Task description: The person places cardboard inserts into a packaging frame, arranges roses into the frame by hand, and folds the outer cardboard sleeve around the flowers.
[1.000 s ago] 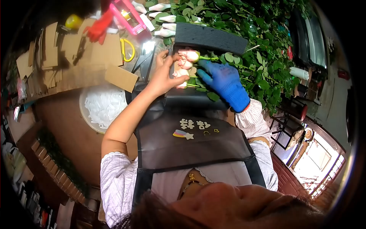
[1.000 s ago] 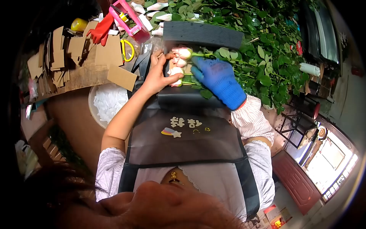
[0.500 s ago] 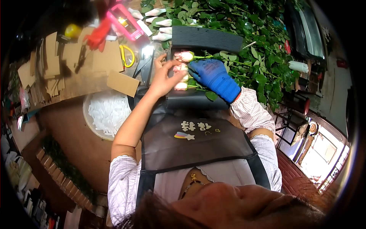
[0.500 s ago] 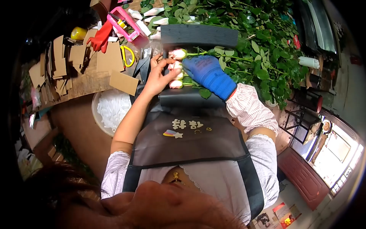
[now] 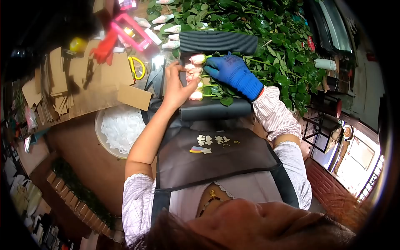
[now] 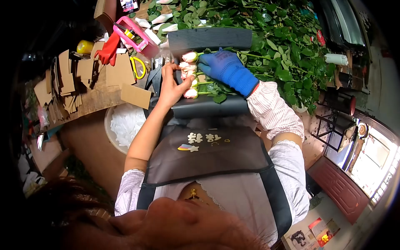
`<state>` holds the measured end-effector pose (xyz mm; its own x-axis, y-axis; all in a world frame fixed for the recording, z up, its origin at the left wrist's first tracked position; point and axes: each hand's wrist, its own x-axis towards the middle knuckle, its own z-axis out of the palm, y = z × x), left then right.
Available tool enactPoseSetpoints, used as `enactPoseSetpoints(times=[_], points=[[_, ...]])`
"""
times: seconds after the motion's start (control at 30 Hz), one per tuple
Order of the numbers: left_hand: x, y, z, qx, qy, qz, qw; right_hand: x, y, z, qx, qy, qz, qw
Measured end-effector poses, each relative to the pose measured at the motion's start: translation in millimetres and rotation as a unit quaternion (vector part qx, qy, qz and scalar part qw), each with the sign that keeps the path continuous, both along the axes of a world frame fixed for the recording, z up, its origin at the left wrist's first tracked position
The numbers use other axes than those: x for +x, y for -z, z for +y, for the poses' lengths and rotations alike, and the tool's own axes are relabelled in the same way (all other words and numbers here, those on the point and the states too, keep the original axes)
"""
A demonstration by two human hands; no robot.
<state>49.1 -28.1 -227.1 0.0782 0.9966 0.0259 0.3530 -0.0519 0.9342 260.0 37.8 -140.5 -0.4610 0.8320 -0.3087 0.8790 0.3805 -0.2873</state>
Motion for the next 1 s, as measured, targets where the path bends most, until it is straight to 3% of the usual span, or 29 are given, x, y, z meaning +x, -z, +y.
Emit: enactPoseSetpoints(times=[0.17,0.23,0.37,0.4,0.53,0.63,0.77,0.83,1.0], points=[[-1,2,9,-0.015,0.044,-0.016,0.999,2,19,-13,0.043,-0.033,0.027,0.998],[4,-1,17,-0.081,-0.012,-0.064,0.995,1,19,-21,0.072,-0.046,0.004,0.996],[8,-6,21,0.005,-0.027,-0.011,1.000,6,-22,-41,0.101,-0.084,0.046,0.990],[6,-7,21,0.002,-0.023,-0.009,1.000,1,-57,-44,0.039,-0.005,0.130,0.991],[4,1,20,0.005,-0.029,0.004,1.000,17,-43,-27,0.085,0.043,0.277,0.956],[5,5,20,-0.068,-0.034,-0.087,0.993,25,-2,-16,-0.067,0.081,0.413,0.904],[10,12,17,-0.066,-0.058,-0.132,0.987,18,8,-16,0.066,-0.025,0.256,0.964],[10,12,17,-0.023,-0.049,-0.091,0.994,9,1,-19,0.149,-0.080,0.158,0.973],[7,6,16,-0.011,-0.032,-0.055,0.998,0,5,-19,0.149,-0.096,0.061,0.982]])
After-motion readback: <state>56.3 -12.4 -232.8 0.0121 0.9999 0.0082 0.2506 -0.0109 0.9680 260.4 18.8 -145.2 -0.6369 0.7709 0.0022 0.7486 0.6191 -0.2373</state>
